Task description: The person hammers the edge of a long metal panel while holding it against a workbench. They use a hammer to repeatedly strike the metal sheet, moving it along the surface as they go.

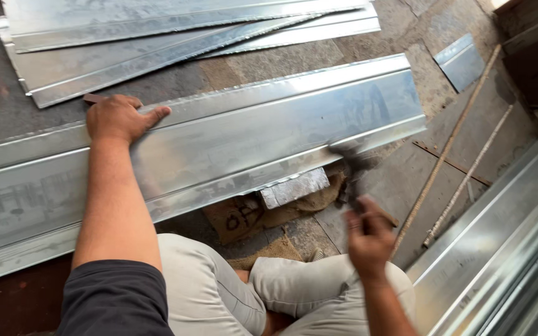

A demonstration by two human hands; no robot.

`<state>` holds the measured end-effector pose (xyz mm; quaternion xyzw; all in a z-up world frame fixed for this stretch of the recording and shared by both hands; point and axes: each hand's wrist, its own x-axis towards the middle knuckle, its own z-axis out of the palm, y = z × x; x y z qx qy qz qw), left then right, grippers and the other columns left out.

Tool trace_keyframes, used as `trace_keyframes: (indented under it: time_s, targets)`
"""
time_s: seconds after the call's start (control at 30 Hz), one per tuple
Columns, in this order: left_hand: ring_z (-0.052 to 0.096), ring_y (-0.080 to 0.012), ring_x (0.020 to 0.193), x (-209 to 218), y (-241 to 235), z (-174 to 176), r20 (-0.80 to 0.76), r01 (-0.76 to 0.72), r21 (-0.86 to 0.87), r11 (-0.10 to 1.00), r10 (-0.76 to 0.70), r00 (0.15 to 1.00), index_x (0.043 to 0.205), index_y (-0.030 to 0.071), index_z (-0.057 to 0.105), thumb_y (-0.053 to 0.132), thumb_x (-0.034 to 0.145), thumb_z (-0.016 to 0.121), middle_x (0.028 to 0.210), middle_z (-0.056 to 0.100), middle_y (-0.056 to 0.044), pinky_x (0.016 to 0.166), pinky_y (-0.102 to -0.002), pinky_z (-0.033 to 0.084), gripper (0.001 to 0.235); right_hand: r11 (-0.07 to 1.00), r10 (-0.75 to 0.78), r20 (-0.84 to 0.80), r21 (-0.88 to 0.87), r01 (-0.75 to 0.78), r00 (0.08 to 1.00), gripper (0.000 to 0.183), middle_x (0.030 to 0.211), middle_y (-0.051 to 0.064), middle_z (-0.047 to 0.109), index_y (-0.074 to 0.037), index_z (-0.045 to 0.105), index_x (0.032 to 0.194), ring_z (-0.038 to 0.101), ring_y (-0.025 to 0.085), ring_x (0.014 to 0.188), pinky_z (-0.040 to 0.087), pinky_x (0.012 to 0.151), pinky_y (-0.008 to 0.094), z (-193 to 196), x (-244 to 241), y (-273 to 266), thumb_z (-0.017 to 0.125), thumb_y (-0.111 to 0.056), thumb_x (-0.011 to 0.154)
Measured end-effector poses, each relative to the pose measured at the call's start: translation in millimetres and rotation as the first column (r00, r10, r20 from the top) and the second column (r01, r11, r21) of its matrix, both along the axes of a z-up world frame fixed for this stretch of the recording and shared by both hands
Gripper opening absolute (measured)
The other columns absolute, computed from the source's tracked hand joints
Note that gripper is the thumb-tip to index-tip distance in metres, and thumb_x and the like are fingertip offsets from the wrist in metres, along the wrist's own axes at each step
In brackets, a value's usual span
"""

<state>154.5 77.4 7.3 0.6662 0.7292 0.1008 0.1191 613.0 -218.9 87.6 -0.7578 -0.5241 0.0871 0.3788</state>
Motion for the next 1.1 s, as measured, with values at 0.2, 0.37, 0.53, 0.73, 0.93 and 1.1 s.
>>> trace_keyframes:
  time_s: [0.2,0.37,0.53,0.73,0.93,1.1]
  targets:
    - [0.074,-0.0307,0.102,2,-8,20,-0.002,-0.047,-0.128,0.991,0.047,0.999,0.116,0.016,0.081,0.097,0.068,0.064,0.111,0.079,-0.012,0.086,-0.042,0.057,0.096,0.730,0.177,-0.111,0.682,-0.054,0.978,0.037,0.077,0.015,0.068,-0.007,0.071,0.131,0.060,0.022,0.063,0.050,0.061,0.032,86,63,-4,0.079,-0.016,0.095]
    - [0.072,-0.0332,0.099,-10,-10,13,-0.026,-0.033,-0.049,0.998,0.032,0.999,0.112,0.016,0.081,0.097,0.067,0.065,0.107,0.077,-0.014,0.082,-0.044,0.055,0.094,0.977,0.187,-0.066,0.112,-0.179,0.980,0.037,0.077,0.015,0.070,-0.006,0.070,0.131,0.064,0.021,0.062,0.053,0.062,0.033,-34,8,0,0.075,-0.018,0.096]
    - [0.072,-0.0344,0.105,-21,-13,2,-0.025,-0.046,-0.093,0.995,0.044,0.999,0.110,0.016,0.082,0.096,0.072,0.063,0.110,0.079,-0.014,0.090,-0.046,0.055,0.090,0.985,0.087,-0.149,-0.134,-0.108,0.985,0.037,0.090,0.009,0.075,-0.003,0.067,0.131,0.071,0.014,0.077,0.057,0.069,0.028,-40,1,1,0.070,-0.017,0.098]
    - [0.072,-0.0346,0.097,-31,-10,-5,-0.043,-0.041,-0.009,0.999,0.041,0.998,0.104,0.014,0.083,0.098,0.069,0.066,0.100,0.077,-0.015,0.083,-0.045,0.055,0.092,0.828,0.279,-0.240,0.550,-0.106,0.930,0.028,0.096,0.003,0.069,-0.007,0.065,0.137,0.061,0.009,0.070,0.050,0.059,0.021,70,48,3,0.062,-0.019,0.113]
    - [0.075,-0.0322,0.098,-26,-17,-1,-0.089,-0.076,-0.197,0.977,0.060,0.994,0.091,0.009,0.085,0.098,0.075,0.059,0.095,0.081,-0.012,0.086,-0.044,0.057,0.094,0.717,0.415,-0.166,0.666,-0.209,0.895,0.032,0.089,0.005,0.071,-0.011,0.066,0.135,0.061,0.012,0.065,0.047,0.056,0.024,8,33,8,0.063,-0.022,0.105]
    - [0.072,-0.0347,0.093,-29,-5,-16,-0.108,0.022,0.022,1.000,-0.019,0.994,0.098,0.014,0.084,0.099,0.077,0.058,0.100,0.078,-0.013,0.075,-0.047,0.055,0.092,0.928,-0.061,-0.180,-0.372,-0.010,0.982,0.034,0.086,0.005,0.074,-0.014,0.071,0.130,0.063,0.013,0.065,0.047,0.055,0.025,-49,10,1,0.068,-0.018,0.096]
